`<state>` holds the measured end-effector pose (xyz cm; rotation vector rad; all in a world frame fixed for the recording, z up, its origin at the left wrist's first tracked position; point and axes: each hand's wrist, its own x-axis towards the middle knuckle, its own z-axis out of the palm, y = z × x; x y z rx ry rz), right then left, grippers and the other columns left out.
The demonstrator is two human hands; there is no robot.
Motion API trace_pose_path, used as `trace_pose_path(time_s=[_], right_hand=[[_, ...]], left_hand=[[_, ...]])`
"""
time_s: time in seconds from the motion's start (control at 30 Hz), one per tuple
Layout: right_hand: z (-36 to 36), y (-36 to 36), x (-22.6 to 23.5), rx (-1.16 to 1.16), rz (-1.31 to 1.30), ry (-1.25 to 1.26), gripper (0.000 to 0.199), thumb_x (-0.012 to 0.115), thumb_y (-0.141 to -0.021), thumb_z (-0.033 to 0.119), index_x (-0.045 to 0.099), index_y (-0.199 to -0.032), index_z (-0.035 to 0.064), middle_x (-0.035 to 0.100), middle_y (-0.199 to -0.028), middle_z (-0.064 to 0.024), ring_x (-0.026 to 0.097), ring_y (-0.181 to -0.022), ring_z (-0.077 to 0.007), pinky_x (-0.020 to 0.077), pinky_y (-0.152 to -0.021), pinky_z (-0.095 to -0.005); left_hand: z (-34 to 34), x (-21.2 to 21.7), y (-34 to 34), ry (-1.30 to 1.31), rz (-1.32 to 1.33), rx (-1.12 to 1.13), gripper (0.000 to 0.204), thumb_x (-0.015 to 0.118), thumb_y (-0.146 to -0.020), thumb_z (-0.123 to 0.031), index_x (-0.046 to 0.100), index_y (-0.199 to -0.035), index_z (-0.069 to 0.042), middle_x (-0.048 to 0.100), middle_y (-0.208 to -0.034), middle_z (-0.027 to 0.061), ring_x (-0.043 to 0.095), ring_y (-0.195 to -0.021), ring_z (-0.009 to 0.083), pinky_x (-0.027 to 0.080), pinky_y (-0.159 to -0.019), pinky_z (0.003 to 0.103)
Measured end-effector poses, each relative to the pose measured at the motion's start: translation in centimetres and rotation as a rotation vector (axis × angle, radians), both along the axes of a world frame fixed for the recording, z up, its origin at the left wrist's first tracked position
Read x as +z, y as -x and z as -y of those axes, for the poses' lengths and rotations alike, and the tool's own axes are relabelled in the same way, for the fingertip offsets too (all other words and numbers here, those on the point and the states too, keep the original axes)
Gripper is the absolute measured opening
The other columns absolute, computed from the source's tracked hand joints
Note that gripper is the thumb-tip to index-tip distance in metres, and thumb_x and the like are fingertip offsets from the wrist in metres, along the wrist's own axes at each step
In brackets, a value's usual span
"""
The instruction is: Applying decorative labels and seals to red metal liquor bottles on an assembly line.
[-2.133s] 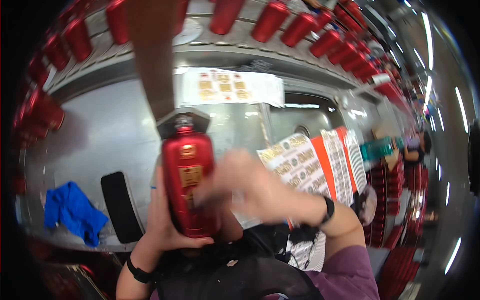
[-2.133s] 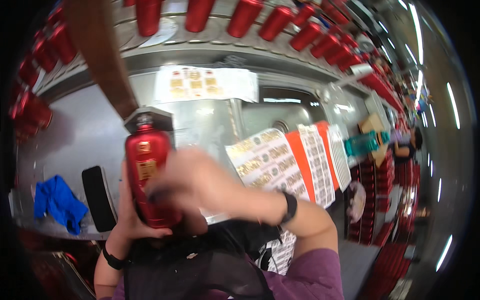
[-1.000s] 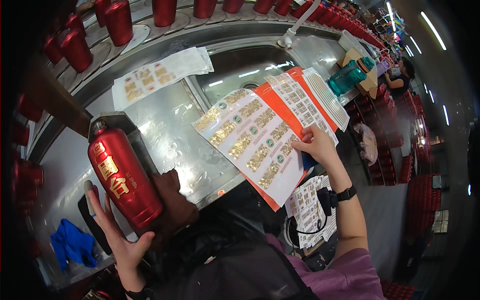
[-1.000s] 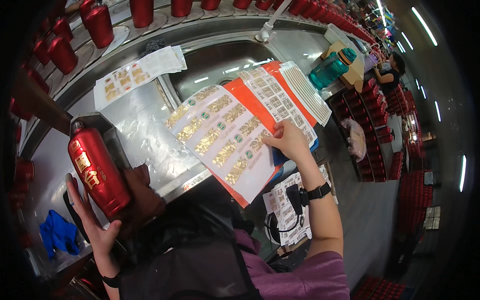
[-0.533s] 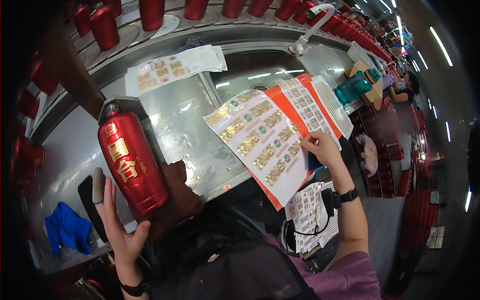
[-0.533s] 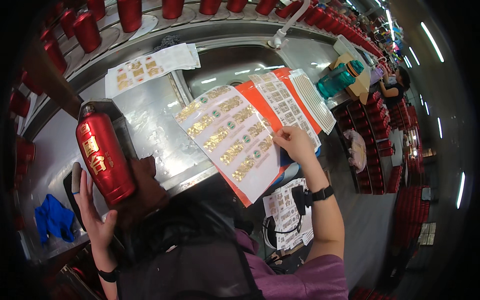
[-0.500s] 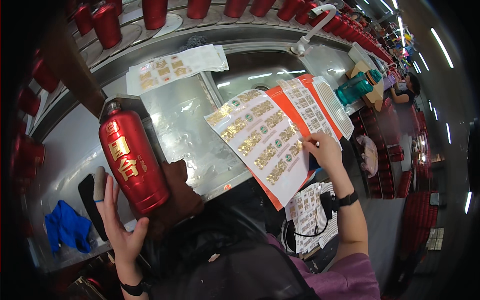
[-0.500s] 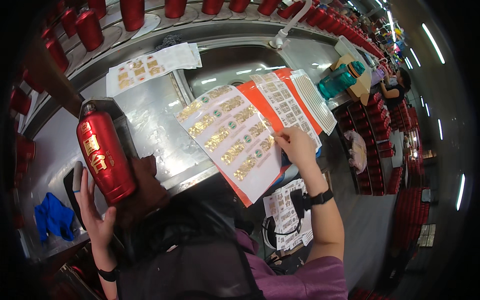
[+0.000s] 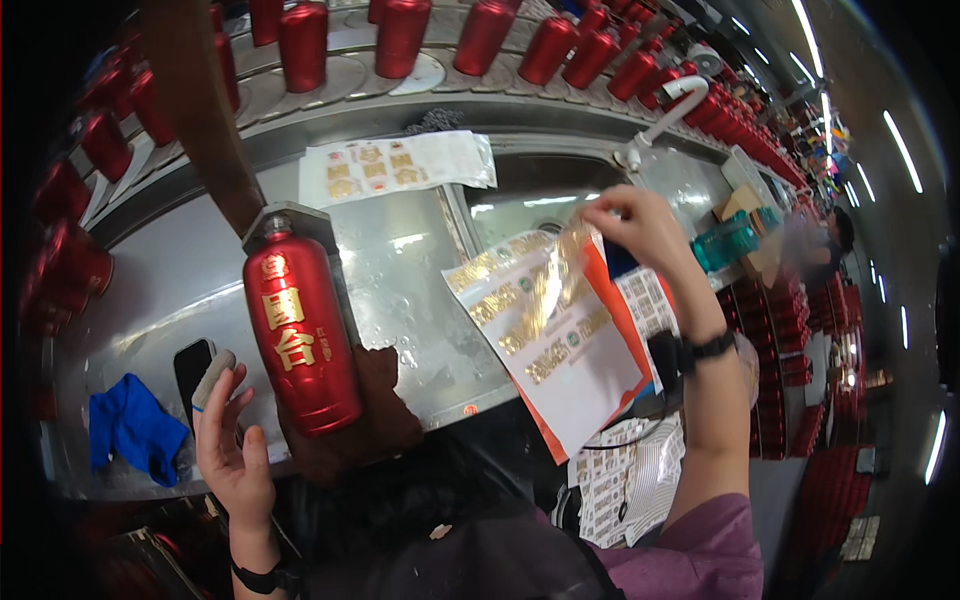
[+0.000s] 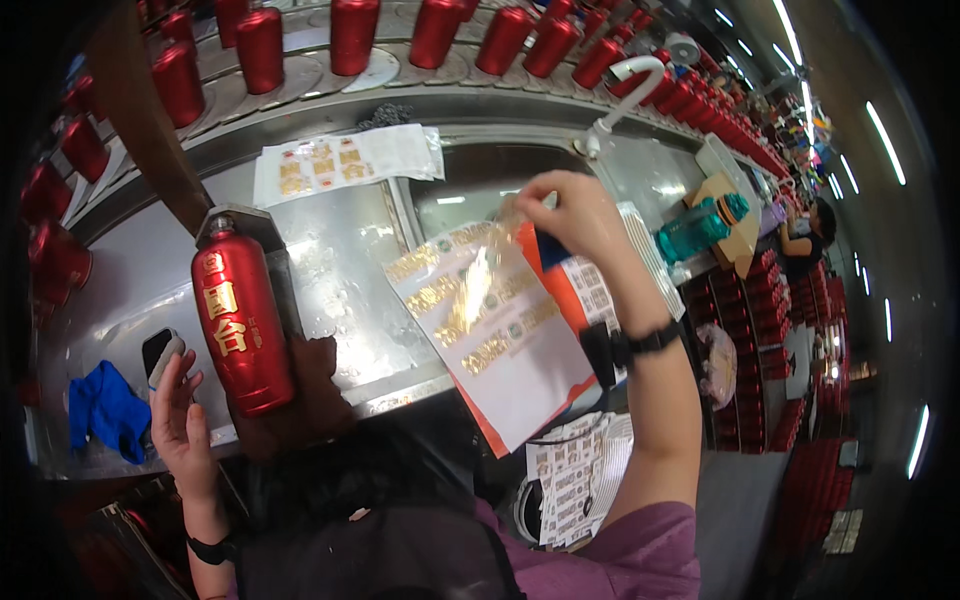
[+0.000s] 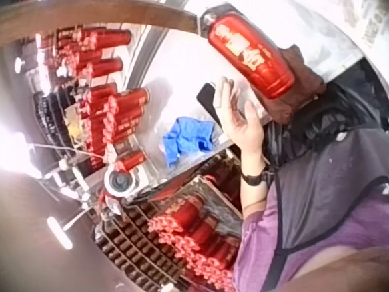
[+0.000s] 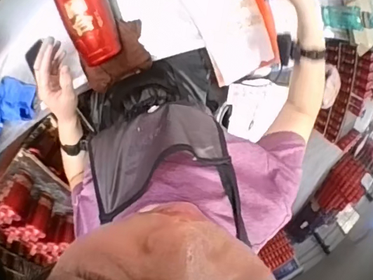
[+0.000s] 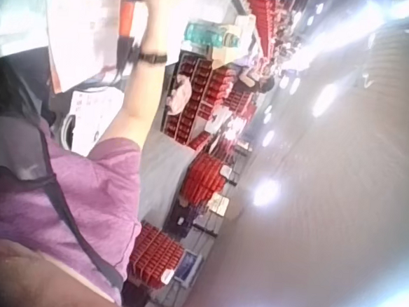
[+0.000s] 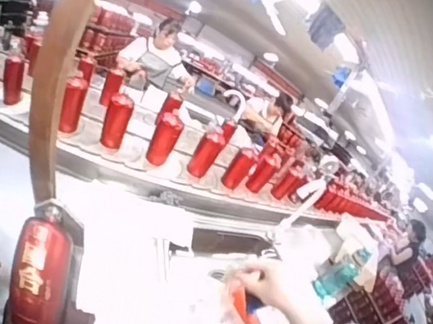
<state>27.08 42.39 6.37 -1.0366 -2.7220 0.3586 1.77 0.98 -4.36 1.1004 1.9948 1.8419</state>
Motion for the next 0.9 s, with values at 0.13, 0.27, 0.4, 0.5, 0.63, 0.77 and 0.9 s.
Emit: trace_pose_path(time_s=[0.13,0.27,0.4,0.5,0.63,0.77,0.9], right_hand=[[-12.4,2.1,-6.6,-0.13,0.023,0.163,0.027,0.073,-0.083,0.032,0.075,-0.093,0.0069,0.073,-0.083,-0.0116,0.07,-0.077,-0.0298,0.0531,-0.073,-0.0361],[-16.6,3.4,-12.4,-0.234,0.353,-0.063,0.024,0.071,-0.082,0.035,0.079,-0.094,0.0163,0.075,-0.085,-0.0091,0.072,-0.082,-0.0308,0.0559,-0.077,-0.0407],[-12.0,5.9,-7.9,-0.212,0.194,-0.159,0.025,0.07,-0.081,0.034,0.078,-0.096,0.0161,0.074,-0.086,-0.0114,0.072,-0.084,-0.0315,0.0564,-0.079,-0.0423],[-4.2,7.1,-1.5,-0.106,0.091,-0.187,0.023,0.068,-0.083,0.03,0.077,-0.095,0.0122,0.074,-0.085,-0.0126,0.072,-0.081,-0.0304,0.0557,-0.075,-0.041],[3.9,5.9,4.7,0.159,-0.142,-0.124,0.016,0.07,-0.084,0.015,0.072,-0.092,0.0015,0.072,-0.084,-0.0131,0.069,-0.074,-0.0256,0.0521,-0.066,-0.0332],[11.9,6.1,9.6,0.302,-0.161,-0.016,0.01,0.071,-0.083,0.009,0.071,-0.089,0.0001,0.069,-0.079,-0.0097,0.065,-0.068,-0.0203,0.0475,-0.06,-0.0296],[16.0,6.6,9.4,0.47,-0.26,0.107,0.008,0.074,-0.08,0.004,0.072,-0.088,0.0027,0.066,-0.076,-0.0075,0.06,-0.062,-0.0158,0.0434,-0.055,-0.0276]], left_hand=[[0.2,0.3,-0.3,-0.034,-0.037,0.036,0.052,0.061,-0.095,-0.019,0.05,-0.14,0.006,0.052,-0.143,0.0201,0.054,-0.131,0.0312,0.046,-0.105,0.039],[0.8,1.0,-0.1,-0.026,-0.067,0.095,0.048,0.061,-0.094,-0.013,0.053,-0.137,0.005,0.055,-0.137,0.0181,0.057,-0.125,0.0291,0.046,-0.104,0.037],[1.5,2.8,0.5,0.102,-0.042,0.173,0.04,0.062,-0.09,-0.004,0.06,-0.129,0.004,0.06,-0.124,0.0149,0.06,-0.106,0.0234,0.046,-0.097,0.032],[-1.1,4.8,1.0,0.104,-0.236,0.107,0.035,0.066,-0.084,-0.003,0.066,-0.118,0.003,0.065,-0.113,0.0153,0.061,-0.104,0.0267,0.044,-0.098,0.035],[-7.8,8.6,0.9,-0.025,-0.49,-0.164,0.041,0.075,-0.08,-0.013,0.067,-0.119,-0.004,0.067,-0.11,0.0141,0.061,-0.098,0.0333,0.044,-0.092,0.039],[-12.1,11.7,-1.0,0.002,-0.462,-0.363,0.063,0.081,-0.078,-0.024,0.059,-0.133,-0.002,0.063,-0.119,0.0161,0.051,-0.104,0.0286,0.042,-0.092,0.037],[-13.7,9.3,-2.1,0.005,-0.26,-0.499,0.067,0.086,-0.074,-0.031,0.061,-0.131,-0.006,0.062,-0.118,0.0142,0.049,-0.114,0.029,0.042,-0.094,0.037]])
